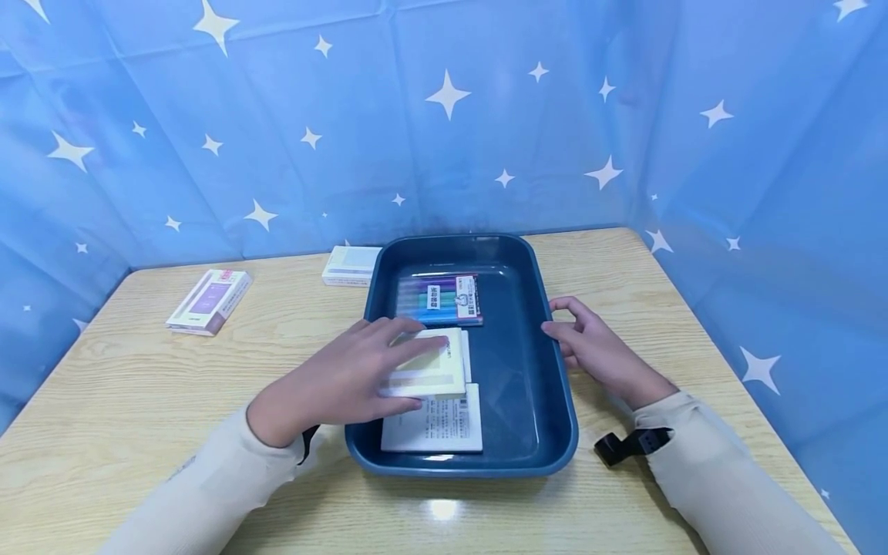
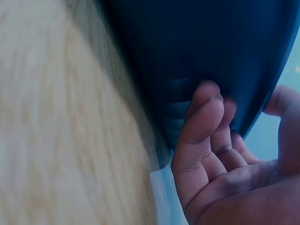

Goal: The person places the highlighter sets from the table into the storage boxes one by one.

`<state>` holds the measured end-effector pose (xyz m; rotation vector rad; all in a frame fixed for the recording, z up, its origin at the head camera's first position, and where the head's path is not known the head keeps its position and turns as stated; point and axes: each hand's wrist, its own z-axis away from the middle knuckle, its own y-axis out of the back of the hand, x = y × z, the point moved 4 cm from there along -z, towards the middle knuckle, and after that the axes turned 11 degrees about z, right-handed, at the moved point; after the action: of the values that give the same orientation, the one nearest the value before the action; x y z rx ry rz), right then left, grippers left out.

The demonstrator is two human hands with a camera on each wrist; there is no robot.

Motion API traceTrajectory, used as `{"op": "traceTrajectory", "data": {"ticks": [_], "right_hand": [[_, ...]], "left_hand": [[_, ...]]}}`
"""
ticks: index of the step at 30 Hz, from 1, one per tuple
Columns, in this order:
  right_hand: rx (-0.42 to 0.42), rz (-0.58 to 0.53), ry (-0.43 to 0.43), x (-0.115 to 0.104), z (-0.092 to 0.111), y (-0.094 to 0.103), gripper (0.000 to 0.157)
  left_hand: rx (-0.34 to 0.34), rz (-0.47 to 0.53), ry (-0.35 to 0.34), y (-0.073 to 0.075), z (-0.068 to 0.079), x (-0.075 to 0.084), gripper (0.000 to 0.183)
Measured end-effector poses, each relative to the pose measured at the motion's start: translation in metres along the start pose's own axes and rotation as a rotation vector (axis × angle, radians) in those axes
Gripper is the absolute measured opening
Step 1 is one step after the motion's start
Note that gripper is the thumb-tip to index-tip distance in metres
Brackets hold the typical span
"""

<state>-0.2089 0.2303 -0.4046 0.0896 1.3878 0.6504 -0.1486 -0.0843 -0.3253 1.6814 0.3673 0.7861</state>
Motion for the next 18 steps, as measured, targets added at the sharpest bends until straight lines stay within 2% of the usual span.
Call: {"op": "traceTrajectory", "data": {"ticks": [12, 18], "right_hand": [[0.003, 0.006, -0.002, 0.0, 0.0, 0.0, 0.032], [0.0, 0.002, -0.007, -0.001, 0.0, 0.0, 0.032]], "left_hand": [[-0.007, 0.0, -0.031, -0.006, -0.002, 0.005, 0.074], [-0.045, 0.02, -0.034, -0.014, -0.005, 0.005, 0.075]]}}
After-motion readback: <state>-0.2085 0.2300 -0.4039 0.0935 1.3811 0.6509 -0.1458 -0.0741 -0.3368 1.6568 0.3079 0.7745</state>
